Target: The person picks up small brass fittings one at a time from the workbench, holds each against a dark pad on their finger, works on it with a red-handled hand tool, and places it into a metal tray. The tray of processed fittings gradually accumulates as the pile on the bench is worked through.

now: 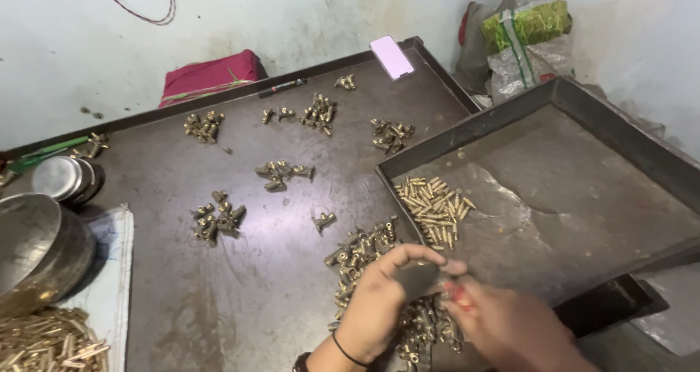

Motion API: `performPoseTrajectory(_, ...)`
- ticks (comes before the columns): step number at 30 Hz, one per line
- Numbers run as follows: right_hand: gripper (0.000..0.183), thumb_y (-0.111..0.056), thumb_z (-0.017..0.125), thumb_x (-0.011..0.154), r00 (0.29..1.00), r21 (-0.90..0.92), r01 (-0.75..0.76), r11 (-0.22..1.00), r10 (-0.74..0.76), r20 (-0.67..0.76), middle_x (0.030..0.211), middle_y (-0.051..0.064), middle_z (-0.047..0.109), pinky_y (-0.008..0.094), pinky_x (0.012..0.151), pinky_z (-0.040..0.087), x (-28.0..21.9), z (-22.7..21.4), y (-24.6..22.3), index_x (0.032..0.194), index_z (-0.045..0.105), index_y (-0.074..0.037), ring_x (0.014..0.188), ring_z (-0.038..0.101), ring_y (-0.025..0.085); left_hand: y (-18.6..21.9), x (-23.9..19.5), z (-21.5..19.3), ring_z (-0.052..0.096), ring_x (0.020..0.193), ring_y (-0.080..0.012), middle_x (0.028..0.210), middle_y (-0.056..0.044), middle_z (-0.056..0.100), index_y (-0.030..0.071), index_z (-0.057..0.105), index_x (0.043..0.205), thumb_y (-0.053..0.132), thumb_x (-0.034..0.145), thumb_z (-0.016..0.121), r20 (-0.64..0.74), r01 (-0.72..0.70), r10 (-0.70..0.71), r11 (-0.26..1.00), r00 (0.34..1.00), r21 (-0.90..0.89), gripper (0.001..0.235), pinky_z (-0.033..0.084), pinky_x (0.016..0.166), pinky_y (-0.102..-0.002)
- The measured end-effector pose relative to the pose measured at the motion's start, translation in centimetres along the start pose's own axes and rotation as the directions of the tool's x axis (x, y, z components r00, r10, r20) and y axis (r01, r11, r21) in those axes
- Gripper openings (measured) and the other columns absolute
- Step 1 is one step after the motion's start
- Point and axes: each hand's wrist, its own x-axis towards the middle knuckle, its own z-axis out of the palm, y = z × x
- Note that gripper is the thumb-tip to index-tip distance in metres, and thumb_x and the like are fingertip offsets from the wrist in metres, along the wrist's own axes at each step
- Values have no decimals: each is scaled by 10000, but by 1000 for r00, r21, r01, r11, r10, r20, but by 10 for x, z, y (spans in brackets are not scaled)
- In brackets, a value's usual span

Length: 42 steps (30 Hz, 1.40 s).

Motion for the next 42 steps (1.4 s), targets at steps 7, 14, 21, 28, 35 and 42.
performPoseTrajectory(7,273,-321,577,960,935,-212,271,939,-309,-174,787,24,718,325,666,513,17,170,36,1113,668,-115,693,714,175,20,7,-6,649,770,-265,915,-192,695,-73,586,1272,150,1178,509,41,168,-163,930,986,-326,254,503,672,-336)
performPoseTrajectory(14,251,-327,645,955,966,-318,220,922,-250,-58,761,9,710,327,630,488,-11,52,-13,1133,685,-155,661,710,183,33,16,13,734,801,-185,1007,-132,748,3,588,1324,-22,979,494,-207,-41,11,989,978,-143,359,588,714,-283)
performPoseTrajectory(21,232,-318,642,974,986,-382,169,909,-161,54,813,21,727,320,654,498,0,7,-36,1138,695,-162,709,718,191,27,5,-1,646,643,-146,847,-102,668,-28,584,1356,80,1092,502,307,266,-201,946,930,-184,296,525,554,-234)
performPoseTrajectory(28,226,-294,574,1018,983,-366,92,926,-27,181,931,66,769,306,732,545,-12,-16,-48,1122,698,-136,828,740,203,2,18,20,694,765,-207,993,-145,750,44,652,1286,150,1063,531,-220,126,-163,977,962,-172,275,508,572,-285)
performPoseTrajectory(35,222,-299,622,974,979,157,-70,985,38,199,712,109,761,362,626,583,-20,-31,-45,1037,673,-92,653,762,239,0,16,28,677,940,-173,1027,-129,720,-12,720,1189,73,1107,531,123,-89,70,985,990,149,223,555,870,-288)
performPoseTrajectory(42,261,-351,646,942,978,138,-34,990,4,211,758,58,710,345,625,518,-12,-38,14,1025,723,-115,705,702,197,-9,4,19,647,867,-144,1014,-67,740,29,731,1140,95,979,642,-204,231,-201,963,958,137,195,524,757,-286)
